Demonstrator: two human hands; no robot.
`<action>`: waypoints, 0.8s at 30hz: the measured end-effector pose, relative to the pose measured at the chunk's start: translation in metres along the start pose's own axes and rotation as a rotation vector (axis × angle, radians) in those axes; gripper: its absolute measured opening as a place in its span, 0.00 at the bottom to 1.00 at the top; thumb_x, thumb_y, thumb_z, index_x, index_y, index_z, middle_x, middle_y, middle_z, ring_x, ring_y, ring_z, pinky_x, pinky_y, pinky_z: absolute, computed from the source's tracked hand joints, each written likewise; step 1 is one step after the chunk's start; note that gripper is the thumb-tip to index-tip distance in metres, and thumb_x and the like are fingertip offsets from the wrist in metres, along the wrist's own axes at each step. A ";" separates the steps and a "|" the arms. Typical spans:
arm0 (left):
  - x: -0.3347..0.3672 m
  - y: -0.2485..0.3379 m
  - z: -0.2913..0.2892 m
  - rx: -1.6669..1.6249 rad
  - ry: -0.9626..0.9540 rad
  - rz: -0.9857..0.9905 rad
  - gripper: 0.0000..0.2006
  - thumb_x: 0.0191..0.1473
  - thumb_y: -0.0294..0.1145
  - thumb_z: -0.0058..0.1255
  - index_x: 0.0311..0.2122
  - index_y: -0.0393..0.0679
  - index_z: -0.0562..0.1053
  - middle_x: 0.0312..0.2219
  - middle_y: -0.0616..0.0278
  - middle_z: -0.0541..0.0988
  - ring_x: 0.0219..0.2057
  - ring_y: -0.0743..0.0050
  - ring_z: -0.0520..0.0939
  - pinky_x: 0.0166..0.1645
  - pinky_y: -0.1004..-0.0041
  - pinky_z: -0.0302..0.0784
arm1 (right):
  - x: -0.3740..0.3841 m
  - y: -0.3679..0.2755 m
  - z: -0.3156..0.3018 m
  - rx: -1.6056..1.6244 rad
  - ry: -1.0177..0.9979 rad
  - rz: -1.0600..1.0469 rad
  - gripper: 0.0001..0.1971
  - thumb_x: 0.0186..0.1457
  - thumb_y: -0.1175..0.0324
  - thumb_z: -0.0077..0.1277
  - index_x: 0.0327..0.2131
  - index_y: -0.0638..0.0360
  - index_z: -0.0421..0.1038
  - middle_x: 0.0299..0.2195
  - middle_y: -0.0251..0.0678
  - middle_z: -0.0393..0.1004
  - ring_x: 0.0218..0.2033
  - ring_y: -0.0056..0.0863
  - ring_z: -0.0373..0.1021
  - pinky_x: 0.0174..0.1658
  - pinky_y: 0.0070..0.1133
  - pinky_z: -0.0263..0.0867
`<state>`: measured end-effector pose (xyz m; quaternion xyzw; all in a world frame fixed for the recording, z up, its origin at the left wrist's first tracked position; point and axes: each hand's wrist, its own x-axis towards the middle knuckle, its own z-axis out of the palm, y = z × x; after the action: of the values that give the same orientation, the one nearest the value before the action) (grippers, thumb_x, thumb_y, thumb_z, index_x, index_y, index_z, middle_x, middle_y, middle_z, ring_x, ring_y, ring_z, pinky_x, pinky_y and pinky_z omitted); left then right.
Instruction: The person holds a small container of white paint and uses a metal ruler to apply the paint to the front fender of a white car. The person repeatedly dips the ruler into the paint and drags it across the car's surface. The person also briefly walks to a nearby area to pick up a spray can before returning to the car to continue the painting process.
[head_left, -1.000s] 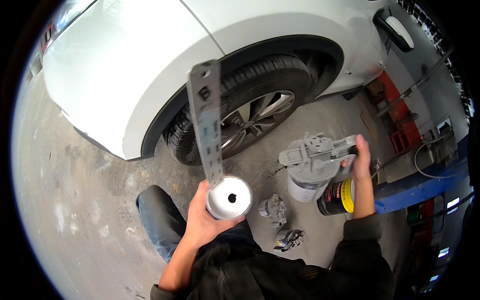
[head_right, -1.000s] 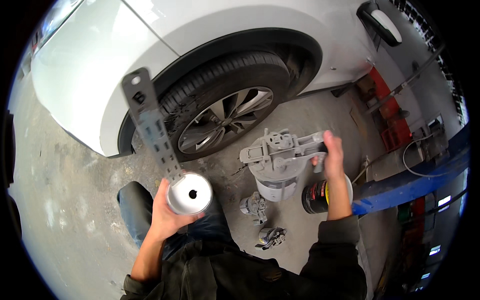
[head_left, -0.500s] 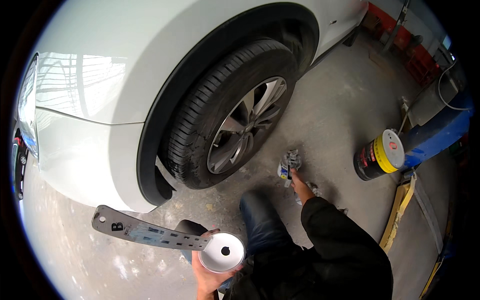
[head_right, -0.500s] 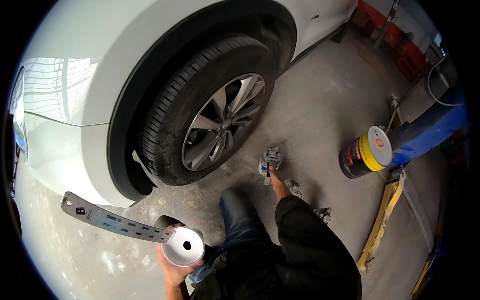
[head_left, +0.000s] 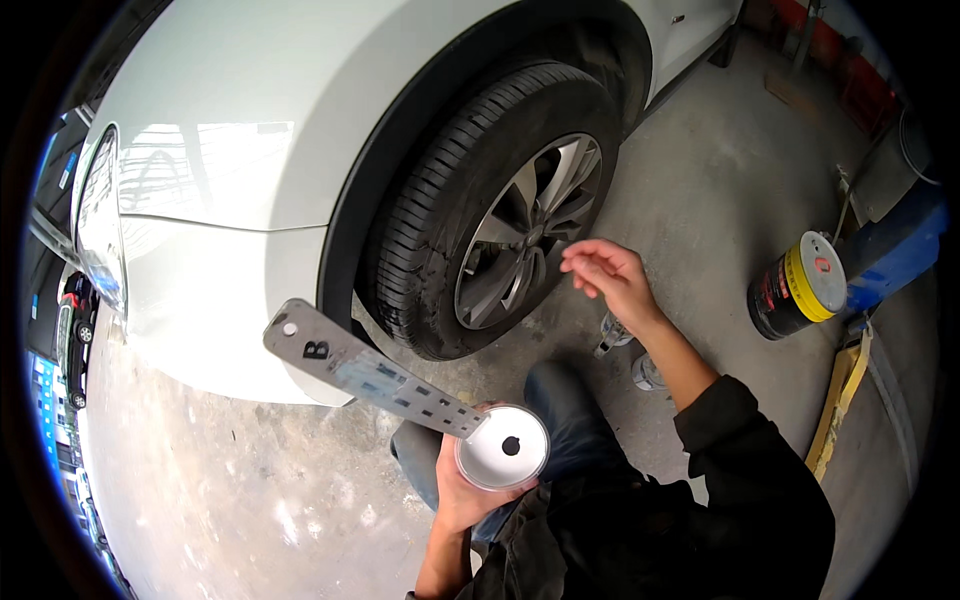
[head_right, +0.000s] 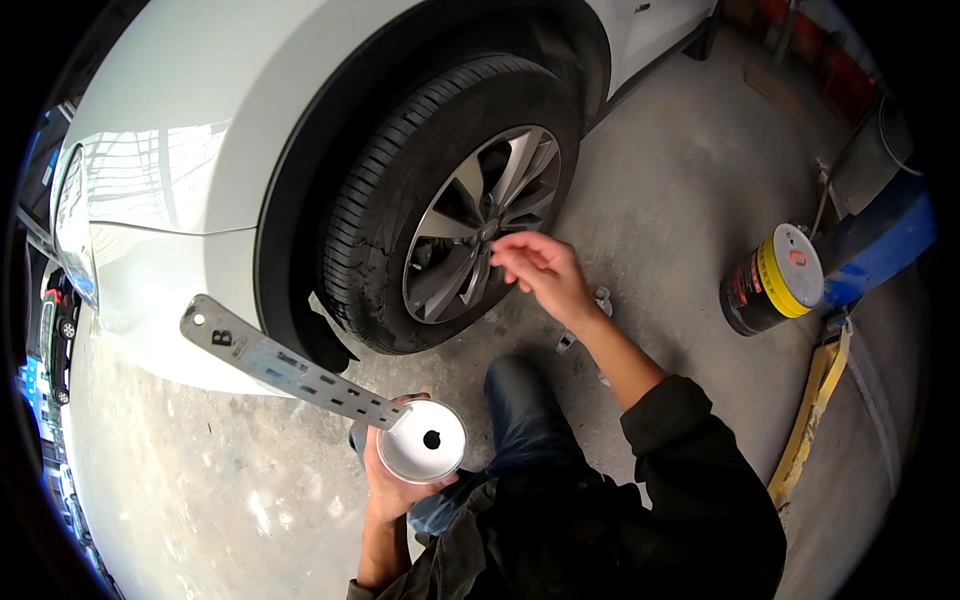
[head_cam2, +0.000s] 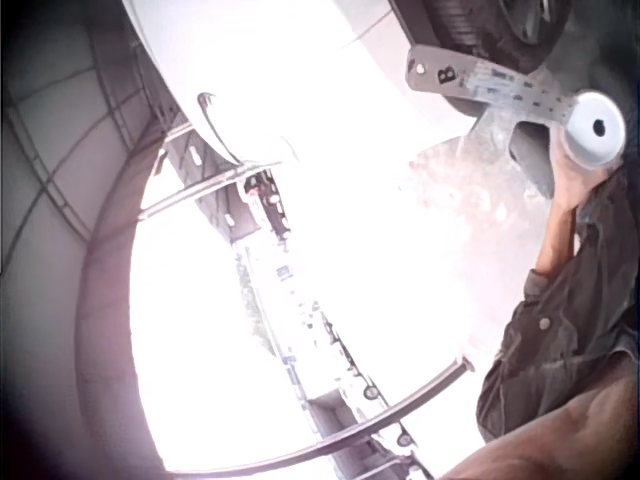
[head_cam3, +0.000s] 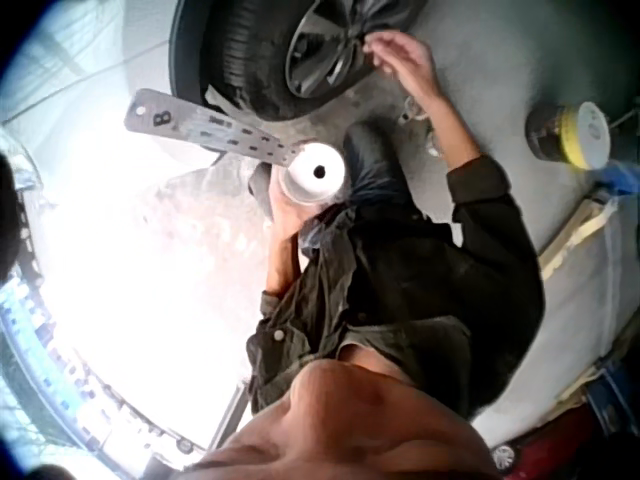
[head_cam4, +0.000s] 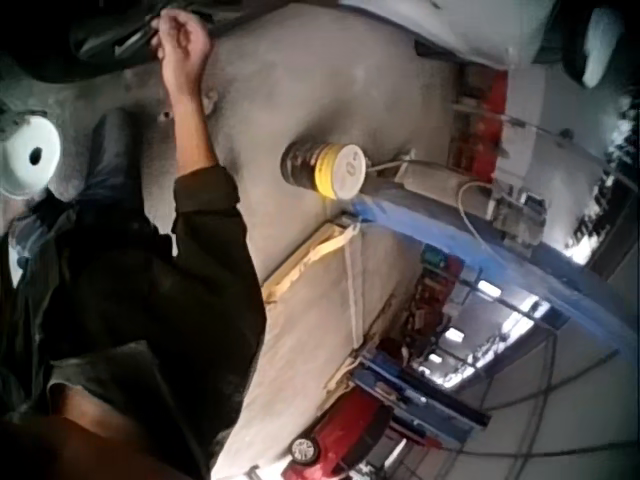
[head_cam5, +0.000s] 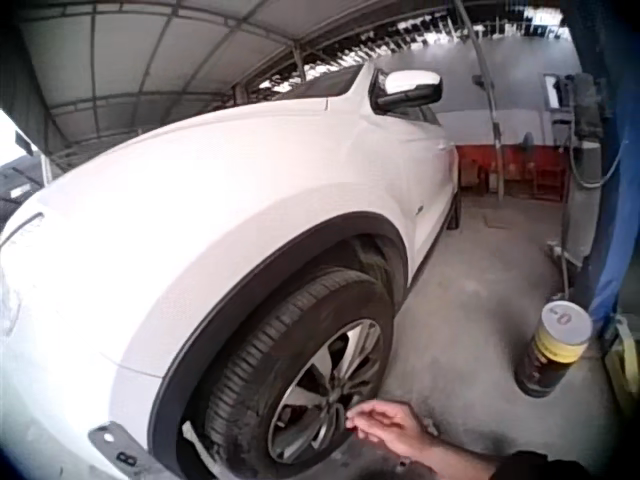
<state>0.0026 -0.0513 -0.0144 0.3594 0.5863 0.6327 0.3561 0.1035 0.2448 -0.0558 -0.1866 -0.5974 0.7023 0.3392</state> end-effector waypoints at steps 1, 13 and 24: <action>-0.002 -0.003 -0.004 -0.031 -0.029 0.003 0.47 0.29 0.29 0.78 0.56 0.35 0.62 0.51 0.55 0.72 0.51 0.66 0.76 0.56 0.66 0.72 | -0.003 -0.041 0.024 -0.025 -0.255 -0.021 0.10 0.61 0.73 0.50 0.45 0.65 0.72 0.38 0.36 0.77 0.31 0.13 0.68 0.34 0.12 0.65; -0.015 -0.018 0.003 -0.036 0.038 0.084 0.43 0.33 0.25 0.74 0.57 0.40 0.63 0.47 0.63 0.74 0.49 0.74 0.74 0.56 0.71 0.69 | -0.031 -0.151 0.142 -0.702 -0.637 -0.562 0.10 0.53 0.70 0.59 0.25 0.64 0.69 0.19 0.41 0.72 0.19 0.35 0.71 0.23 0.26 0.62; -0.021 -0.025 -0.005 -0.024 0.160 0.151 0.43 0.33 0.24 0.73 0.58 0.41 0.63 0.52 0.61 0.72 0.54 0.71 0.72 0.60 0.69 0.66 | -0.068 -0.240 0.150 -0.542 -0.446 -0.689 0.05 0.57 0.74 0.54 0.33 0.67 0.71 0.25 0.35 0.74 0.21 0.18 0.69 0.26 0.14 0.65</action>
<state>0.0090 -0.0711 -0.0407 0.3464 0.5765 0.6915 0.2636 0.1116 0.1043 0.1984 0.0955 -0.8437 0.3913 0.3547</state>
